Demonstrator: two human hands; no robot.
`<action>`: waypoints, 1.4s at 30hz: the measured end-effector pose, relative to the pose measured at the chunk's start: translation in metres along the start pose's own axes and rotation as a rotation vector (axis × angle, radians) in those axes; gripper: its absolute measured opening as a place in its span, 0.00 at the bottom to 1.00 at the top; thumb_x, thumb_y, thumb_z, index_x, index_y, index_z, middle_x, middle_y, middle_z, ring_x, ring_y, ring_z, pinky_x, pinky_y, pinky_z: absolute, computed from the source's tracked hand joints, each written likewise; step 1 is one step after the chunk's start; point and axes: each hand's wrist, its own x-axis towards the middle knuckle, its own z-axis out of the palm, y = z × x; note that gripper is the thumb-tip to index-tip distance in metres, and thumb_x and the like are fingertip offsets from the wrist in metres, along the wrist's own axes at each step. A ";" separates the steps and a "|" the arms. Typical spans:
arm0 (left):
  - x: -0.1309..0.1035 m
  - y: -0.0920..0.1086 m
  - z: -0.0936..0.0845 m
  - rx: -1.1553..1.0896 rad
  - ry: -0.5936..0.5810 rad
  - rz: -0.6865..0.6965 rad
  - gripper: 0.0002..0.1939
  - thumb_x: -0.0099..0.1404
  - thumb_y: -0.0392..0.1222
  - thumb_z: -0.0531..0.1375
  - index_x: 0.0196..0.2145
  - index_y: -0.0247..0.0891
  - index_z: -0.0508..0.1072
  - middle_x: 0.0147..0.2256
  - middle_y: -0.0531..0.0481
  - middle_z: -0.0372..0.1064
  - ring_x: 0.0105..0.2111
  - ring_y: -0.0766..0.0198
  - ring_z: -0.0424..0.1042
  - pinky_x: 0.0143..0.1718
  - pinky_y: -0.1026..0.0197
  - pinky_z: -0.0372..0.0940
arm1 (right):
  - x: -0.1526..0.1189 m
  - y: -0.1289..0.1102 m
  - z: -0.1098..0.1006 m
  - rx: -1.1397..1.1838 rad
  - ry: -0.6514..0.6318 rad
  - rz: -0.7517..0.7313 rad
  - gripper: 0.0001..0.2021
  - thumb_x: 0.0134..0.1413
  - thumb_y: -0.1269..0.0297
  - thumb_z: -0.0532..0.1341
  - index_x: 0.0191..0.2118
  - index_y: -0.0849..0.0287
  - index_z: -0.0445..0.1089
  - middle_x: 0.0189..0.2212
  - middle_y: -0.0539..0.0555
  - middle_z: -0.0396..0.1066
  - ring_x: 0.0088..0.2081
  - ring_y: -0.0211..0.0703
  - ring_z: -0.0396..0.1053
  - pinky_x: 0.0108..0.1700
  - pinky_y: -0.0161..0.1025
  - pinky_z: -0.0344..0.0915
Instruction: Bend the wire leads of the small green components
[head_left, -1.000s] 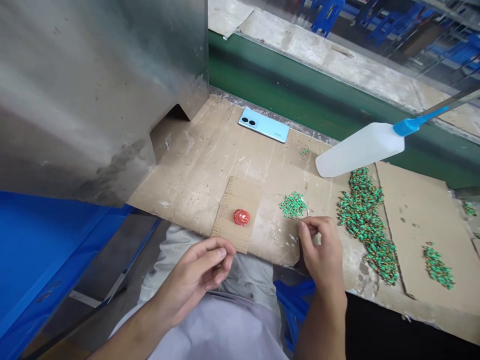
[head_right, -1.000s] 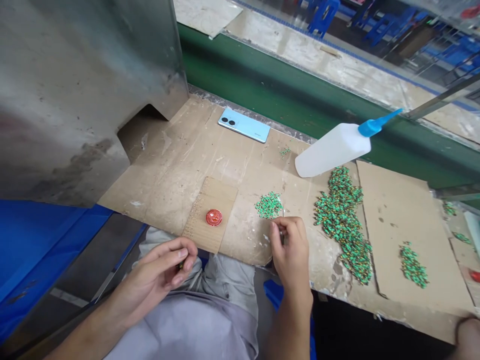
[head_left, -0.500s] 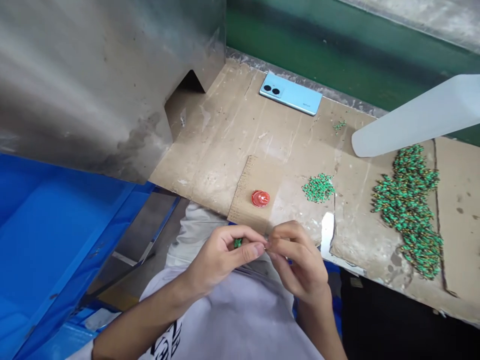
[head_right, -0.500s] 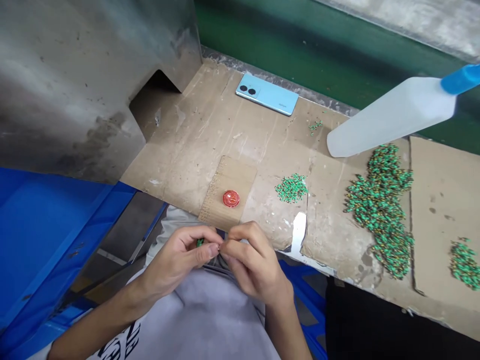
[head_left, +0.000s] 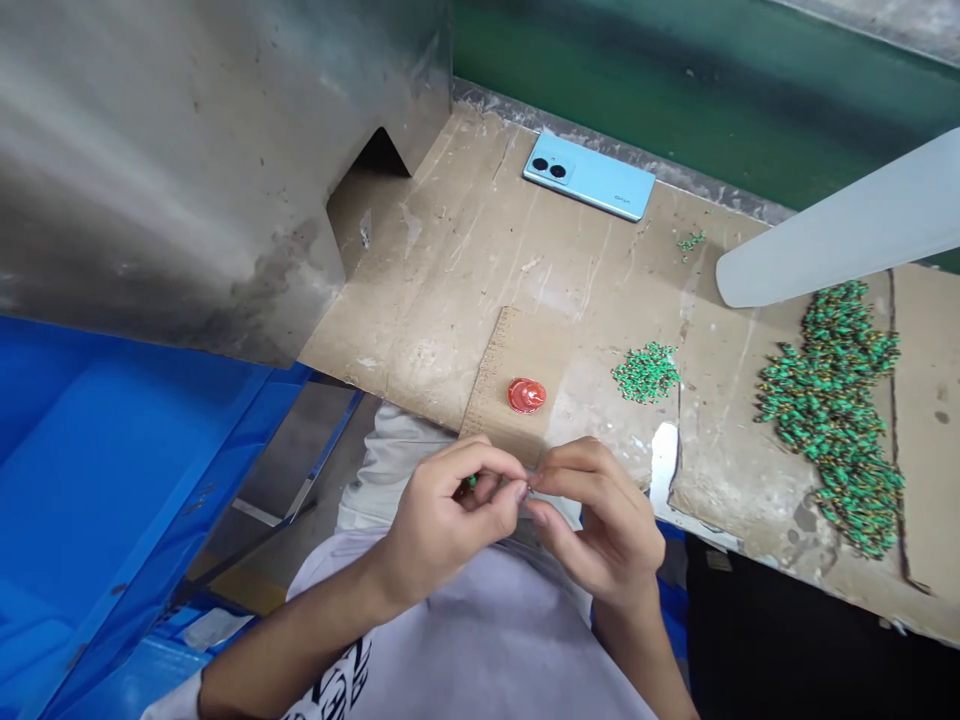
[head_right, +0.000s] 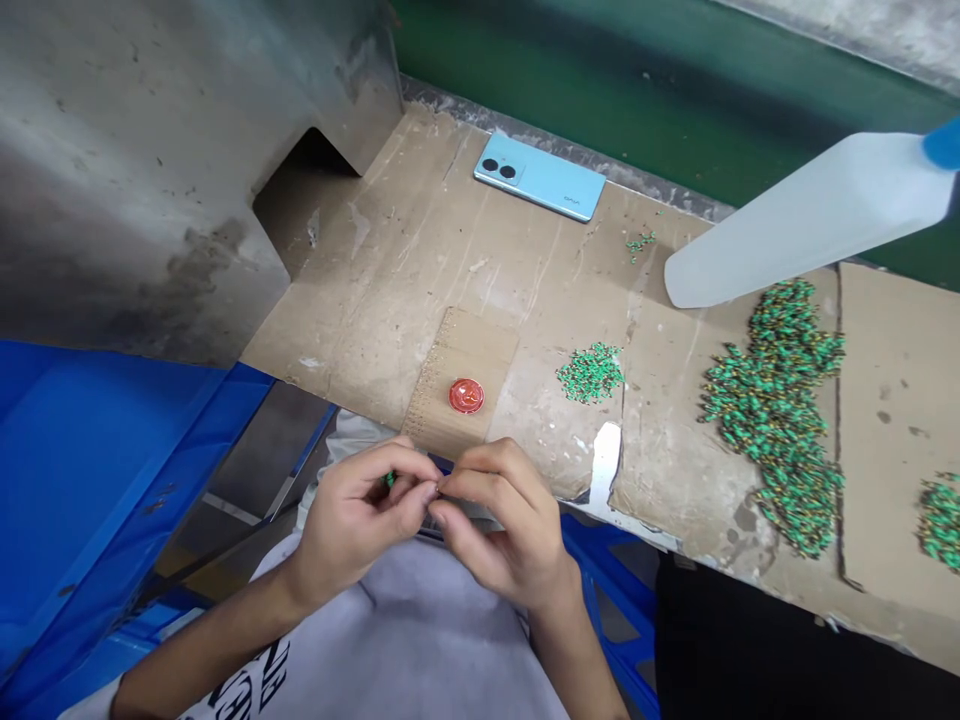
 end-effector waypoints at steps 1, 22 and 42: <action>-0.001 0.000 0.000 0.070 0.042 0.093 0.06 0.67 0.30 0.65 0.33 0.39 0.80 0.23 0.58 0.60 0.23 0.70 0.59 0.25 0.65 0.56 | 0.000 -0.001 0.000 0.011 0.004 0.020 0.13 0.64 0.76 0.67 0.51 0.54 0.76 0.39 0.54 0.76 0.38 0.47 0.75 0.38 0.44 0.74; -0.005 -0.012 -0.001 0.308 0.129 0.391 0.08 0.69 0.29 0.65 0.39 0.42 0.82 0.24 0.55 0.70 0.20 0.69 0.62 0.22 0.65 0.58 | 0.000 -0.009 0.009 0.236 0.018 0.300 0.07 0.69 0.73 0.64 0.44 0.53 0.75 0.35 0.51 0.72 0.36 0.43 0.72 0.37 0.39 0.70; 0.010 -0.015 -0.005 0.258 0.036 0.338 0.08 0.67 0.27 0.64 0.36 0.40 0.76 0.23 0.59 0.59 0.21 0.70 0.60 0.24 0.67 0.56 | 0.013 0.005 -0.005 0.020 -0.112 0.116 0.10 0.66 0.78 0.64 0.47 0.54 0.74 0.36 0.53 0.75 0.36 0.44 0.73 0.35 0.39 0.72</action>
